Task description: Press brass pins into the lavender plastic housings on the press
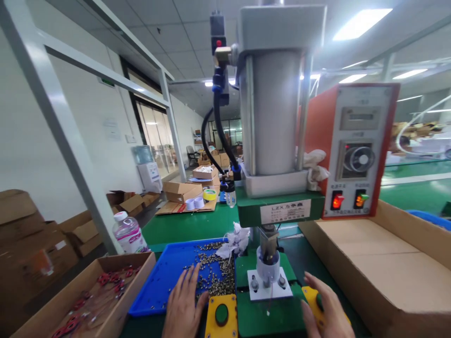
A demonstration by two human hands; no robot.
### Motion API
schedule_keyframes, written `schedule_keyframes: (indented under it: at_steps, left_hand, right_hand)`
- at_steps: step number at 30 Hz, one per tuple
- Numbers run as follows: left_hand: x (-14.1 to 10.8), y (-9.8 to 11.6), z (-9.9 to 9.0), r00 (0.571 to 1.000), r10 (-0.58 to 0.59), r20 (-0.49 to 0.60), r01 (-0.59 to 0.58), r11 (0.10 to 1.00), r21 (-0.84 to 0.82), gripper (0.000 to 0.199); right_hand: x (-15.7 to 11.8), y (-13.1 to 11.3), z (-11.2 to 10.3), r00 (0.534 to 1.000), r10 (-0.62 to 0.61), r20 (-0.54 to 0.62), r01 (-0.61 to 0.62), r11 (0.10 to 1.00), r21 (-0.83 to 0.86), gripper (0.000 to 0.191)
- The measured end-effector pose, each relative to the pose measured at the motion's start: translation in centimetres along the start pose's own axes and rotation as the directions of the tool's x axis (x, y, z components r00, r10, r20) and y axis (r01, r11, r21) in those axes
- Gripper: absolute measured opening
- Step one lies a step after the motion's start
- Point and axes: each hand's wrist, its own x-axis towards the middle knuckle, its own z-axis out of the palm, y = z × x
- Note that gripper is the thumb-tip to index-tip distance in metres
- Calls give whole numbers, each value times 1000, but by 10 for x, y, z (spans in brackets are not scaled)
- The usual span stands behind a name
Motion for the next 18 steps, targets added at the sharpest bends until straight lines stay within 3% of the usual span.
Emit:
schedule_keyframes:
  at_steps: [4,7,9,12,15,18]
  left_hand:
    - [0,-4,7,999,27,25,-28,998,57,59]
    - [3,-9,10,998,48,34,-51,995,88,60]
    - [5,-12,14,998,60,31,-63,993,102,60]
    - [6,-14,17,998,63,21,-65,991,116,60]
    - [7,-12,17,998,56,12,-57,990,125,59]
    - [7,-7,11,998,64,13,-65,990,122,59]
  right_hand:
    - [35,-60,8,975,200,97,-223,892,393,64]
    - [62,-90,15,950,209,230,-309,714,628,75]
    - [75,-102,20,942,217,257,-336,601,725,77]
    - [82,-113,25,940,322,112,-277,528,803,75]
    - [68,-120,29,913,396,-97,-174,593,786,75]
    - [38,-130,29,897,392,-206,-119,662,740,71]
